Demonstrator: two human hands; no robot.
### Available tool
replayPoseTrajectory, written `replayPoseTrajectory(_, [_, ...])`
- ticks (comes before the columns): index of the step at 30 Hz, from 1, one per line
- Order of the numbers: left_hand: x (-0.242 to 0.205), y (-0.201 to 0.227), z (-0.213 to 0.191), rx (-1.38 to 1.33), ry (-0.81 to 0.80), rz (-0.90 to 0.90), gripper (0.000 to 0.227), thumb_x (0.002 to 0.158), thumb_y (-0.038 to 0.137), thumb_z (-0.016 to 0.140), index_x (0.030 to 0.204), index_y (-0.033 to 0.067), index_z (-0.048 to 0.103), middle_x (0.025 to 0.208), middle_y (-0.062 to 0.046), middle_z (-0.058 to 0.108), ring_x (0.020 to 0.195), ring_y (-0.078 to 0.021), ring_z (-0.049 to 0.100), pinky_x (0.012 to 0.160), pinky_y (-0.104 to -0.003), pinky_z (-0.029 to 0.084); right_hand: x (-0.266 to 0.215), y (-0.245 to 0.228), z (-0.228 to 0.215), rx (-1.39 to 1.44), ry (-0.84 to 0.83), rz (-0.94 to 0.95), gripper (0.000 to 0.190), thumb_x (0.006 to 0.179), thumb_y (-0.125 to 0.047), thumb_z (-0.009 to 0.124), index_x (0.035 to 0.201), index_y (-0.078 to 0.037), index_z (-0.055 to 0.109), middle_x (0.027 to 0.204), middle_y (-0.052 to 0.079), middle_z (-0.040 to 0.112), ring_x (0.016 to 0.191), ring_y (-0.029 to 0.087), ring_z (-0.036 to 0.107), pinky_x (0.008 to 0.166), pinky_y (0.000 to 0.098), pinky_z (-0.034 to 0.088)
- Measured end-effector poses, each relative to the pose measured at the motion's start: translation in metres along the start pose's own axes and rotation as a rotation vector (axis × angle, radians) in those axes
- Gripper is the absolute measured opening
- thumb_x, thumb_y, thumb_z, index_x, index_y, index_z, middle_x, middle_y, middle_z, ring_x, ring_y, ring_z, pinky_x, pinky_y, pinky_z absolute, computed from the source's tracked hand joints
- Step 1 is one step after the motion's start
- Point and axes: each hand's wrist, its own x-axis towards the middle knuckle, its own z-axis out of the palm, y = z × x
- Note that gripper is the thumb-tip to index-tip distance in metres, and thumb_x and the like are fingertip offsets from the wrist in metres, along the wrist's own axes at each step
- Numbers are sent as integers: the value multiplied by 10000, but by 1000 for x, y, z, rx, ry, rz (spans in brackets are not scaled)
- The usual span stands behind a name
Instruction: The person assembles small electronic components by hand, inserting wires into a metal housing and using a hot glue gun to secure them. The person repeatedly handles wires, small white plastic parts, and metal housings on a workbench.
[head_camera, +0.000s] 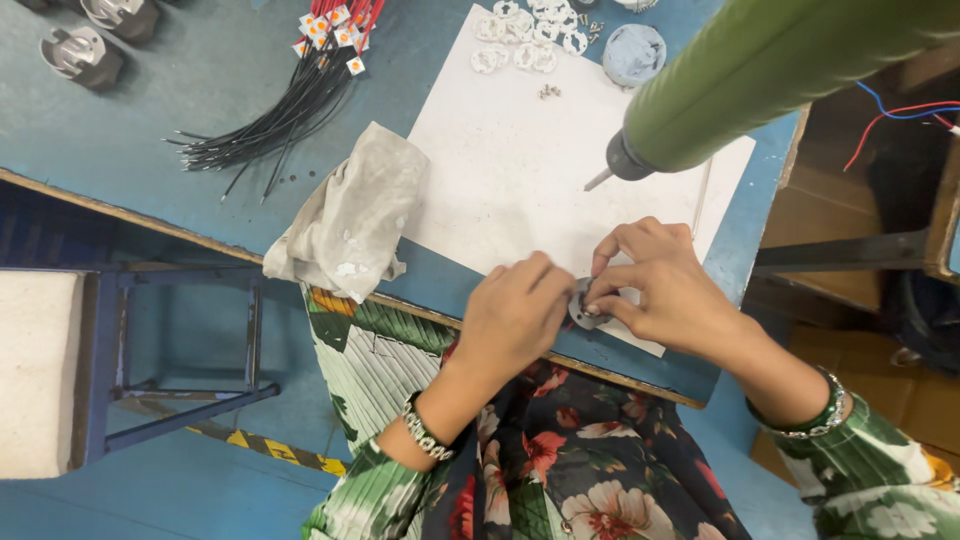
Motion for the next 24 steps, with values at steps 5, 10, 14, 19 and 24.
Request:
replayPoseTrajectory(5, [-26,16,-21,23,30,-123,172,810,204,785,879,103,664,856,-32,624,781,-265,595,691,-394,417,-1,4,2,35,50,18,64,732,-225,812,790,-199,816,1006,-29,645,1043,233,533,992,444,318])
replayPoseTrajectory(10, [-30,18,-8,130,30,-199,225,848,271,810,857,116,647,847,-26,615,801,-260,596,689,-391,425,-2,2,10,52,53,72,66,764,-230,805,823,-204,821,1032,-21,652,1047,231,537,1006,426,336])
replayPoseTrajectory(14, [-27,9,-3,146,4,-206,214,846,255,809,853,125,639,839,-16,608,798,-249,602,685,-386,433,-10,3,9,248,120,115,328,791,-302,832,1067,-163,720,1206,15,658,1162,235,578,1045,401,403])
replayPoseTrajectory(19, [-24,4,-4,80,13,-161,152,854,172,782,907,137,644,873,-4,623,821,-231,625,703,-376,439,-13,0,20,439,212,-62,859,673,-406,885,1369,-86,497,1423,110,546,1256,286,580,1063,409,425])
replayPoseTrajectory(24, [-19,2,0,-29,1,-127,140,875,76,735,962,126,636,876,-2,625,849,-236,629,750,-373,441,-11,1,40,225,219,-29,731,716,-235,898,1345,-86,556,1181,38,731,1113,280,631,1015,429,443])
